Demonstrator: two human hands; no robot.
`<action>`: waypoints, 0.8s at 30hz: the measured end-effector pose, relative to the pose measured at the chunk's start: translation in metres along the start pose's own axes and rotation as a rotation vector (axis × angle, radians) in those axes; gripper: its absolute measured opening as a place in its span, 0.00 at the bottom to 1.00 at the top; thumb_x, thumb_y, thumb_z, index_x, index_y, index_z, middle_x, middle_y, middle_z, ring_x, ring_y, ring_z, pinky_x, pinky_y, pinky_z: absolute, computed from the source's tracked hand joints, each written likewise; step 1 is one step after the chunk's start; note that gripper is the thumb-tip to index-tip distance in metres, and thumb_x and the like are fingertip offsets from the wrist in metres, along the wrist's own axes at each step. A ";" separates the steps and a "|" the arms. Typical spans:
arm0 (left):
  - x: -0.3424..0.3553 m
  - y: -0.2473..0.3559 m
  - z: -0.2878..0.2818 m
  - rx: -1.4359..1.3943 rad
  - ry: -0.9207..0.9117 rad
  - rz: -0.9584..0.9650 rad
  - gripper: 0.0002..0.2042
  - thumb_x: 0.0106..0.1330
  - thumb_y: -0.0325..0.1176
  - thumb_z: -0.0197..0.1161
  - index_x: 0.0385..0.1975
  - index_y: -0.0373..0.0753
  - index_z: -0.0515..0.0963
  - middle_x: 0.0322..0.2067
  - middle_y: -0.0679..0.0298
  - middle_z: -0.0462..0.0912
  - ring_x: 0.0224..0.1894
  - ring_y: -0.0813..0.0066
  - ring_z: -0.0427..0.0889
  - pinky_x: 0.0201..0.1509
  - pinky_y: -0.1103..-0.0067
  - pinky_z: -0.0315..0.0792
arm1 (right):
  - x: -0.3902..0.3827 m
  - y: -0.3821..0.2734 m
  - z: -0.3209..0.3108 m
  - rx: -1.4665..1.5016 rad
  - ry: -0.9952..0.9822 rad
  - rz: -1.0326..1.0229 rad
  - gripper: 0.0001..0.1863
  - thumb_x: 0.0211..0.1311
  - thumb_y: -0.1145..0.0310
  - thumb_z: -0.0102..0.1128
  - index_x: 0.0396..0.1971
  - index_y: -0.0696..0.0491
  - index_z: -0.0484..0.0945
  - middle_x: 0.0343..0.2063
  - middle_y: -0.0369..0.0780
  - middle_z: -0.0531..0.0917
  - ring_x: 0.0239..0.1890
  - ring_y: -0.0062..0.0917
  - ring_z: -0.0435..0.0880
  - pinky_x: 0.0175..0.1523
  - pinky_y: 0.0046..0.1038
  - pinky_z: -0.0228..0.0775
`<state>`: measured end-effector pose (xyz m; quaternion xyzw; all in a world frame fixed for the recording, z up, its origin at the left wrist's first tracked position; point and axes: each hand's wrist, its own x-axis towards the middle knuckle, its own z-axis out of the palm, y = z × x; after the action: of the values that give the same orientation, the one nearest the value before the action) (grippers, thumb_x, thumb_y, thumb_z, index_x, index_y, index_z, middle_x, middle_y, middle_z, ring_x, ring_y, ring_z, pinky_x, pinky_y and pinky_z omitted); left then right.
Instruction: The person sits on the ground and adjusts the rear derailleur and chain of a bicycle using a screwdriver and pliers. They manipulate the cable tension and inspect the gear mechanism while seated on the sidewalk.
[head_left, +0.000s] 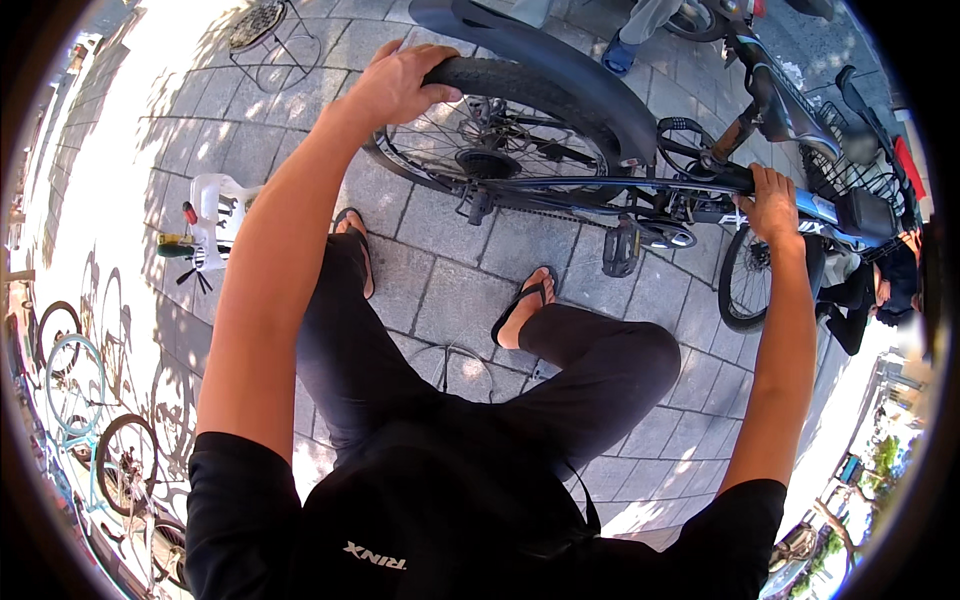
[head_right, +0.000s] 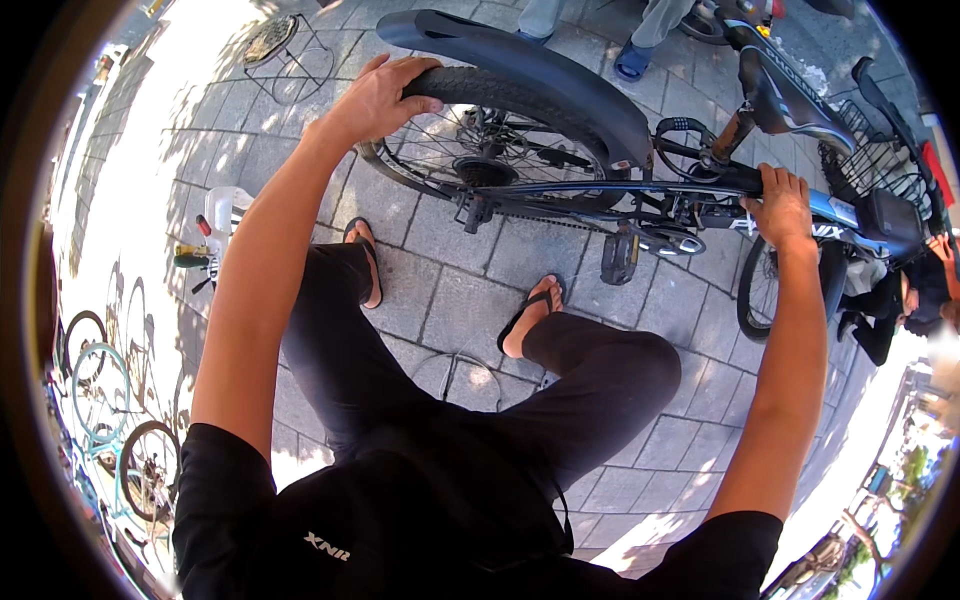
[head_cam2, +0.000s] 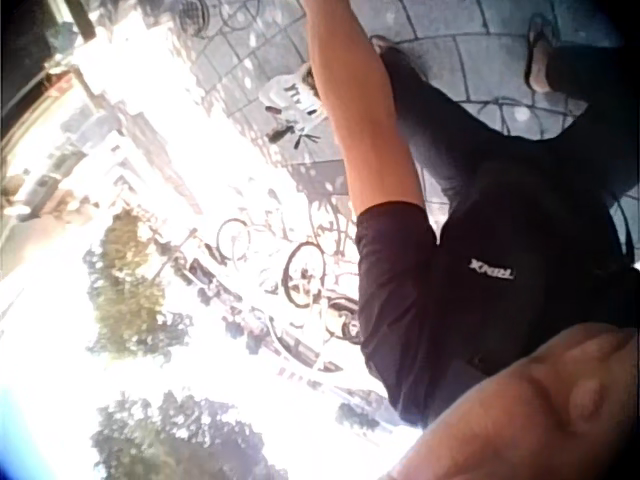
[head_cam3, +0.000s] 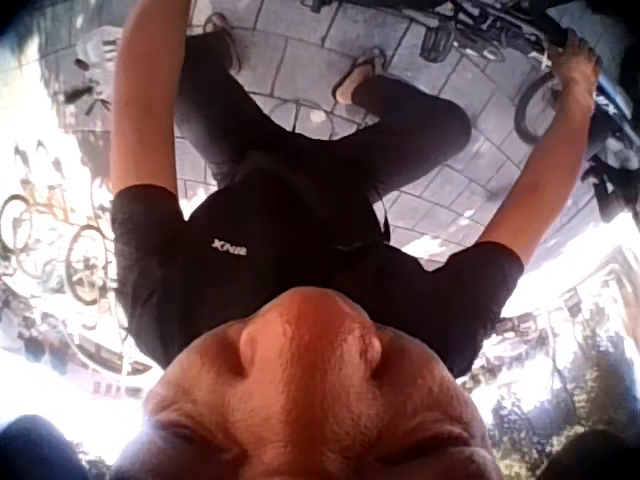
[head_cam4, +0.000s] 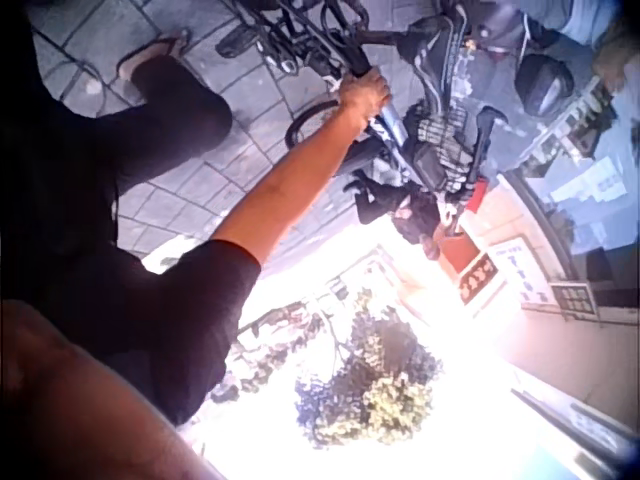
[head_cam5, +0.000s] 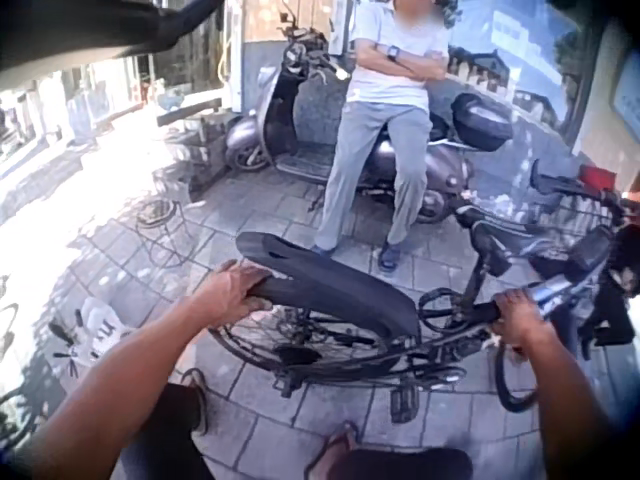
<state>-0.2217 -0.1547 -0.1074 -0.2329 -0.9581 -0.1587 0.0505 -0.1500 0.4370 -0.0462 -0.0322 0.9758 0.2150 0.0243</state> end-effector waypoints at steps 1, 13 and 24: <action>0.003 -0.002 0.004 0.019 0.025 0.012 0.30 0.67 0.54 0.67 0.66 0.48 0.75 0.59 0.60 0.83 0.65 0.60 0.78 0.81 0.56 0.49 | 0.002 0.001 0.003 -0.018 0.019 0.001 0.36 0.61 0.56 0.72 0.66 0.51 0.71 0.59 0.44 0.78 0.66 0.42 0.73 0.75 0.44 0.56; -0.016 0.016 0.019 -0.118 0.184 0.010 0.32 0.70 0.51 0.65 0.72 0.49 0.68 0.62 0.56 0.80 0.64 0.55 0.79 0.80 0.54 0.53 | -0.099 -0.129 -0.043 0.790 0.370 0.276 0.25 0.71 0.63 0.64 0.64 0.57 0.74 0.50 0.46 0.84 0.43 0.30 0.85 0.48 0.34 0.77; -0.111 0.043 -0.064 -0.538 0.484 -0.188 0.26 0.68 0.34 0.67 0.65 0.37 0.73 0.52 0.50 0.85 0.53 0.51 0.84 0.59 0.62 0.75 | -0.255 -0.506 0.098 0.661 -1.320 -0.440 0.48 0.64 0.27 0.55 0.52 0.65 0.83 0.53 0.58 0.85 0.58 0.50 0.84 0.62 0.40 0.74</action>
<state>-0.1019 -0.1874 -0.0543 -0.1048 -0.8598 -0.4590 0.1976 0.1446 0.0336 -0.3313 -0.0816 0.7438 -0.1228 0.6519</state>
